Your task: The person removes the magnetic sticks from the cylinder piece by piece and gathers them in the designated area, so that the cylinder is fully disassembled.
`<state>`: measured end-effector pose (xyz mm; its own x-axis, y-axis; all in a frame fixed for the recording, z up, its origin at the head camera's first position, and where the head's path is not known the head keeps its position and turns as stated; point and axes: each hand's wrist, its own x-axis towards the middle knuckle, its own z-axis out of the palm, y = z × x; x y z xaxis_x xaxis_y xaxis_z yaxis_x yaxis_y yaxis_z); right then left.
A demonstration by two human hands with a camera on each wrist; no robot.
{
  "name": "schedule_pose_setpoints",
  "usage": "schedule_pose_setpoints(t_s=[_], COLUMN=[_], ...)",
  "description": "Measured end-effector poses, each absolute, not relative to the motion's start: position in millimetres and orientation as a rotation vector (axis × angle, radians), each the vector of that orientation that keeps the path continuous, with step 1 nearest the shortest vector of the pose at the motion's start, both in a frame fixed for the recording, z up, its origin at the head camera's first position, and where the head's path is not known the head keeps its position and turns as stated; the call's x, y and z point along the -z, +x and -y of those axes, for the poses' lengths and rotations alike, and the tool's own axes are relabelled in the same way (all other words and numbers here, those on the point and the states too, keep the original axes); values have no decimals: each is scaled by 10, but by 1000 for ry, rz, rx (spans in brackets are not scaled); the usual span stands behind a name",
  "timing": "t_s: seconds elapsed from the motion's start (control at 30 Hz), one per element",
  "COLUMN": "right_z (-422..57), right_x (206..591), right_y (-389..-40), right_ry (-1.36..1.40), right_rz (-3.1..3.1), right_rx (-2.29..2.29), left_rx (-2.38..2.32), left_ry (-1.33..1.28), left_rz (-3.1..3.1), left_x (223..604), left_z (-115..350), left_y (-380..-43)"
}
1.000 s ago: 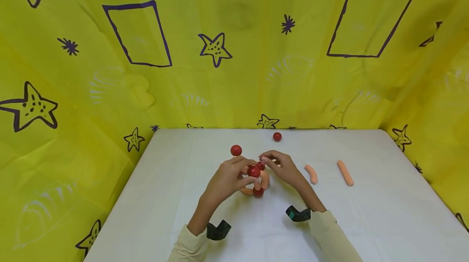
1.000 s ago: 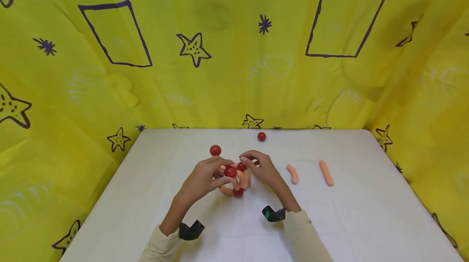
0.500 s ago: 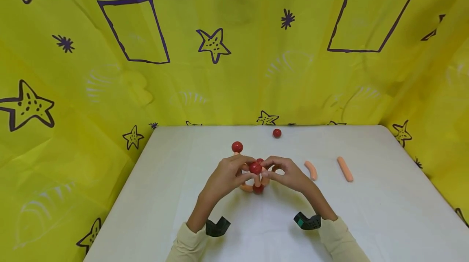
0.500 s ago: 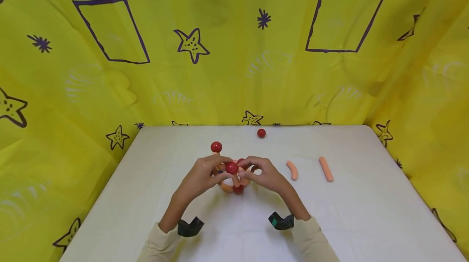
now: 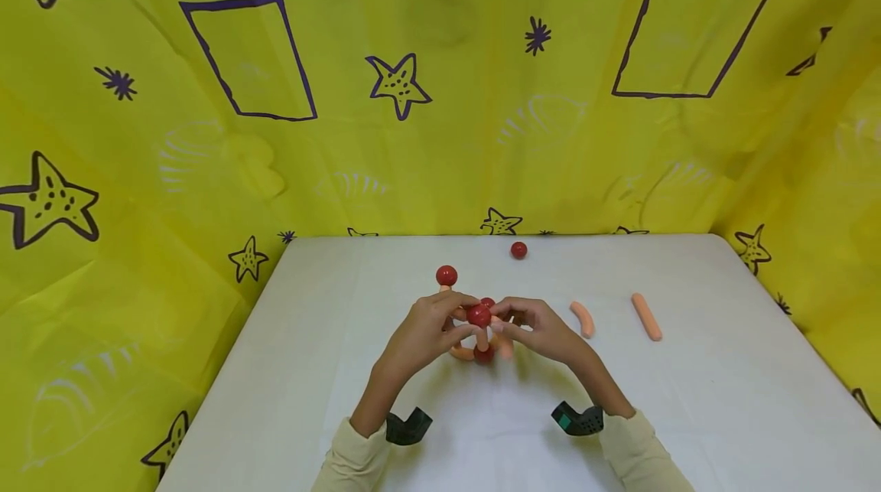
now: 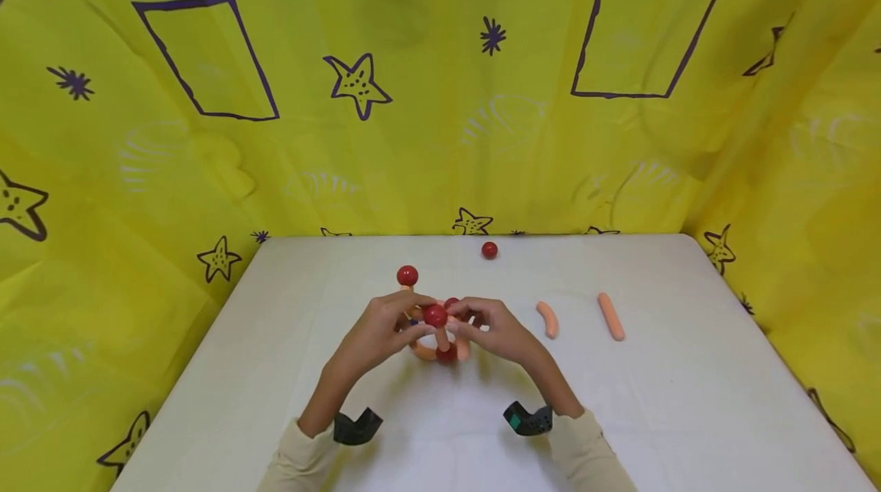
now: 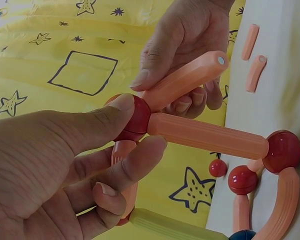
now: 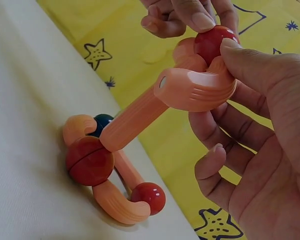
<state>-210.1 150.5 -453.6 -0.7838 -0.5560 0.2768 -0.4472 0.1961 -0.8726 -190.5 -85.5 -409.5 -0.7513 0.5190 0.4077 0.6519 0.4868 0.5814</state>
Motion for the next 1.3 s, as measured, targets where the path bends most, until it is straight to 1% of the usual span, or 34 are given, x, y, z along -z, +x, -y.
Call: schedule_pose_setpoints(t_s=[0.67,1.07,1.3], right_z=[-1494,-1580,-1687], right_x=[4539,4502,4526], right_y=[-2096,-2113,-2171], right_ry=[-1027,-848,-785], right_rz=[-2418,-2409,-2544], right_rx=[1686,1716,1664], left_rx=[1111,1094,1105], left_ry=[-1024,-1001,-995], left_rz=[2556,2560,2566], left_x=[4094,4088,4091], left_z=[843,851,844], left_y=[-1914,-1903,-1901])
